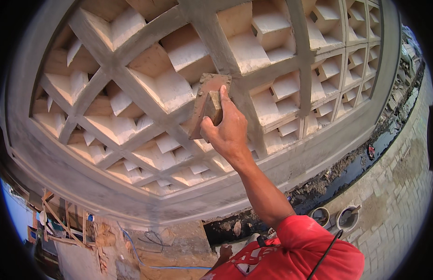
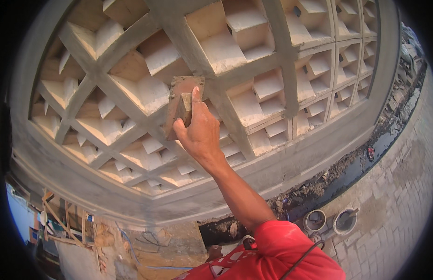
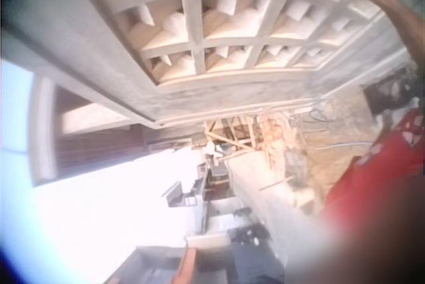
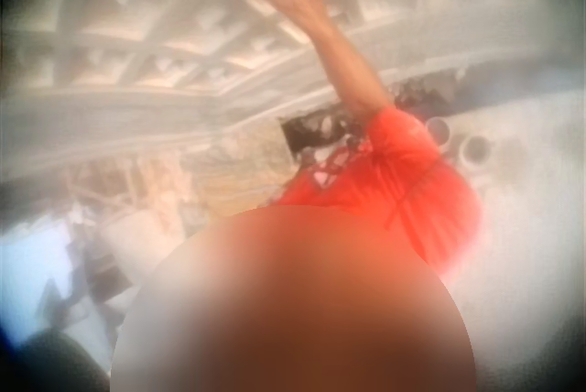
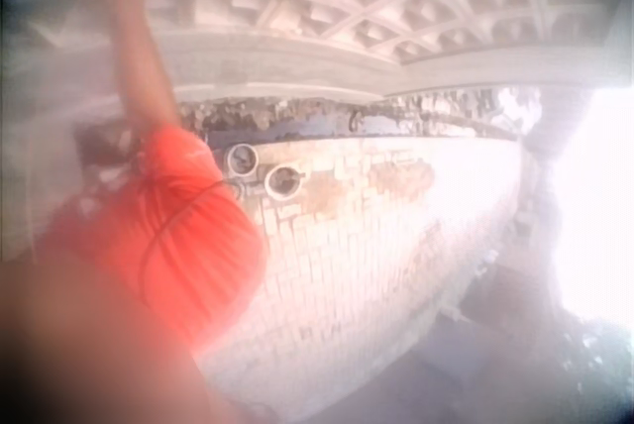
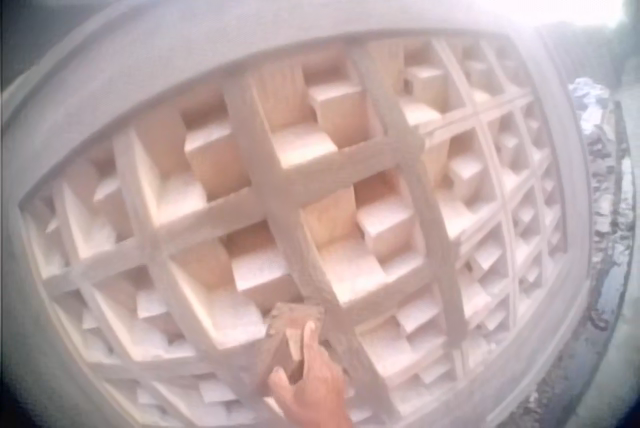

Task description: The person applies plaster to a geometrically patterned ceiling using a trowel. They repeatedly smooth the surface and occasionally dip the trowel into a bucket to retrieve more material.

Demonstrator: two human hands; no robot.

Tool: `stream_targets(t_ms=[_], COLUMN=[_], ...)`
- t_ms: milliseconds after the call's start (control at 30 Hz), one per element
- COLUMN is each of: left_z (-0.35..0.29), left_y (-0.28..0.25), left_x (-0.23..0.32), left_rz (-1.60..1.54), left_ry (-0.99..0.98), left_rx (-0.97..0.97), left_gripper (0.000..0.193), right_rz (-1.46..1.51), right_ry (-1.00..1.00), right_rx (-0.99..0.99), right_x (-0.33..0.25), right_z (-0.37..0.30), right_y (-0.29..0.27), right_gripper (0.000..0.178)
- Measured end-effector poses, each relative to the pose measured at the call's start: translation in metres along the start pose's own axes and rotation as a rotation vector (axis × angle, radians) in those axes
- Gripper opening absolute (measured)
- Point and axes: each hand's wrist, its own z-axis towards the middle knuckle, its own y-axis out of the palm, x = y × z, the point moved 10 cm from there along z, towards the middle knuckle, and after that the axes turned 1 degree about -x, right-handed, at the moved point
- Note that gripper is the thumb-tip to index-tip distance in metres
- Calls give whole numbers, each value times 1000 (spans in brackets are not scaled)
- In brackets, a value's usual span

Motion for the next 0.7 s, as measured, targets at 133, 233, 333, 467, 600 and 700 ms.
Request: stream_targets(t_ms=[133, 233, 333, 467, 600, 700], left_z=[-7, -4, 4, 21, 23, 22], left_y=[12, 13, 12, 11, 15, 17], left_x=[29, 30, 16, 8, 4, -2], left_rz=[111, 91, 37, -109, 35, 86], left_ry=[41, 53, 53, 22, 92, 92], left_rx=[-43, -72, -74, -174, -65, -78], left_gripper=[42, 40, 30, 29, 34, 36], right_rz=[-87, -153, -100, -137, -282, -307], right_ry=[-14, -70, -88, -125, -152, -178], right_rx=[90, 43, -83, 51, 60, -33], right_x=[6, -6, -16, -7, 0, -1], right_z=[12, 17, -2, 1, 14, -6], right_y=[-15, 3, 18, -12, -7, 11], right_gripper=[73, 73, 71, 71, 74, 73])
